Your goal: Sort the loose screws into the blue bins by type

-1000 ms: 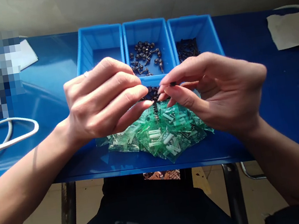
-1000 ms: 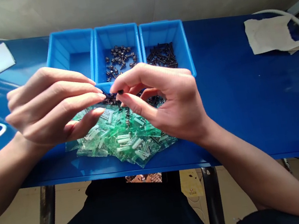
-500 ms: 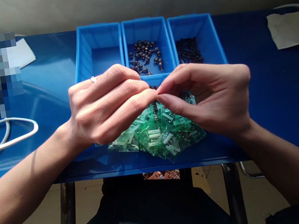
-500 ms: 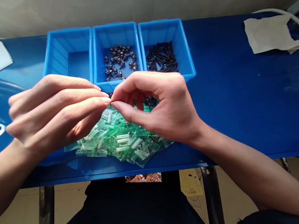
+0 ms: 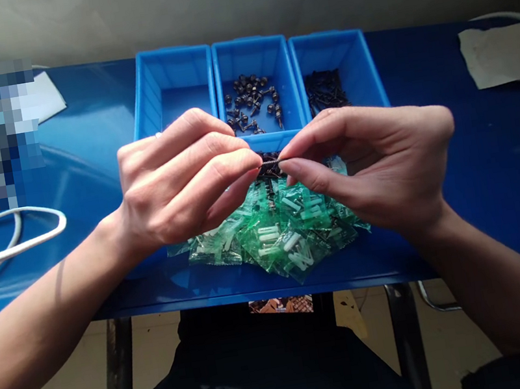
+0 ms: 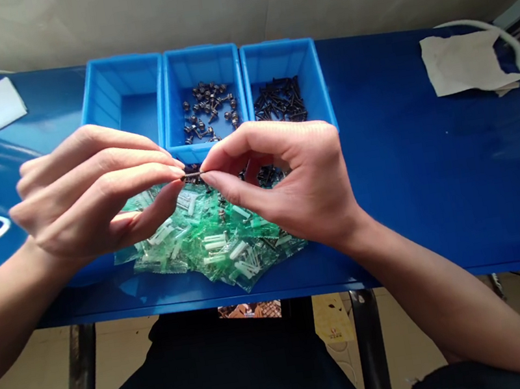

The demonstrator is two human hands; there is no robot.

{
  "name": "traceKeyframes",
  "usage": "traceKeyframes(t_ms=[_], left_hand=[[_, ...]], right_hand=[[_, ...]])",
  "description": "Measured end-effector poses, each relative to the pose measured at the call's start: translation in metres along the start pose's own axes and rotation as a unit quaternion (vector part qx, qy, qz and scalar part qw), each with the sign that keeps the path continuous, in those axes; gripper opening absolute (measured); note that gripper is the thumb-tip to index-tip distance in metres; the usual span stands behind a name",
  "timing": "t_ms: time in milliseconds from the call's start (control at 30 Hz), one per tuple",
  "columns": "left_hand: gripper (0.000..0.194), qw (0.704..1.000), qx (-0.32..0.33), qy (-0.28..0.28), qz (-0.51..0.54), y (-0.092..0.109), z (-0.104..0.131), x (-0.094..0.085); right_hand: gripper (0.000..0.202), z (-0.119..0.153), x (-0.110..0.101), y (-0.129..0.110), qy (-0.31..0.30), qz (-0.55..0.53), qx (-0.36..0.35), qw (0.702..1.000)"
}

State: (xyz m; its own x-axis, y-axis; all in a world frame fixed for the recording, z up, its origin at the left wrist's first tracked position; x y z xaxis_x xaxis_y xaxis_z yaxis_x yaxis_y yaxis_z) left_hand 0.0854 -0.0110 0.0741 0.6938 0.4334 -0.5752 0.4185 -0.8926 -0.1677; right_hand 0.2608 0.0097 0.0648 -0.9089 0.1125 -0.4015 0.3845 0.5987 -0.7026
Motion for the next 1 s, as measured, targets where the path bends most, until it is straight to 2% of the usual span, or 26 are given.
traceKeyframes(t_ms=[167,267,333,367,433,467,533,600,700,833,1000], left_hand=[[0.017,1.000,-0.002,0.012,-0.005,-0.001,-0.003,0.001],[0.032,0.999,-0.014,0.015,-0.025,-0.011,0.000,0.002],[0.037,0.999,-0.034,-0.004,-0.039,-0.021,0.006,0.008],[0.038,0.998,-0.042,-0.021,-0.048,-0.026,0.010,0.012],[0.039,0.995,-0.055,-0.049,-0.067,-0.034,0.017,0.018],[0.038,0.994,-0.056,-0.059,-0.073,-0.036,0.019,0.021],[0.029,0.993,-0.057,-0.077,-0.072,-0.038,0.023,0.025],[0.021,0.992,-0.059,-0.092,-0.058,-0.037,0.025,0.028],[0.019,0.991,-0.086,-0.096,-0.035,-0.041,0.025,0.029],[0.020,0.989,-0.107,-0.096,-0.018,-0.044,0.024,0.029],[0.027,0.983,-0.112,-0.138,-0.036,-0.046,0.025,0.033]], right_hand=[[0.009,-0.003,-0.005,0.002,0.026,-0.040,-0.006,0.999],[0.012,-0.011,-0.030,0.013,0.109,0.029,-0.032,0.993],[0.014,-0.016,-0.049,0.019,0.163,0.111,-0.063,0.978],[0.015,-0.018,-0.054,0.022,0.168,0.158,-0.077,0.970],[0.017,-0.019,-0.054,0.016,0.142,0.212,-0.141,0.957],[0.017,-0.018,-0.048,0.010,0.107,0.219,-0.178,0.953],[0.014,-0.009,-0.029,-0.003,0.012,0.207,-0.253,0.945],[0.012,0.004,-0.006,-0.011,-0.087,0.214,-0.299,0.926],[0.018,0.019,0.022,-0.010,-0.175,0.271,-0.335,0.886],[0.028,0.025,0.039,-0.004,-0.198,0.312,-0.355,0.859],[0.025,0.027,0.041,-0.004,-0.182,0.324,-0.373,0.850]])
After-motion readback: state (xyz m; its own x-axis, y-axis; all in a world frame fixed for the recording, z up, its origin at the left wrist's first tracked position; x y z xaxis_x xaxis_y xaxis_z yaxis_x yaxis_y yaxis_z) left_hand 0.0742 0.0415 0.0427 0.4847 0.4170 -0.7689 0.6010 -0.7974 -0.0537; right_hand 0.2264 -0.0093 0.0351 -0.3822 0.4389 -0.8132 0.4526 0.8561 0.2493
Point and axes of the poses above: each hand's wrist, its own z-axis away from the middle knuckle, its own x-axis out of the palm, y = z × x, the point moved 9 cm from there along -z, towards the middle knuckle, and after that the axes turned 10 degrees about y, right-handed, at the moved point
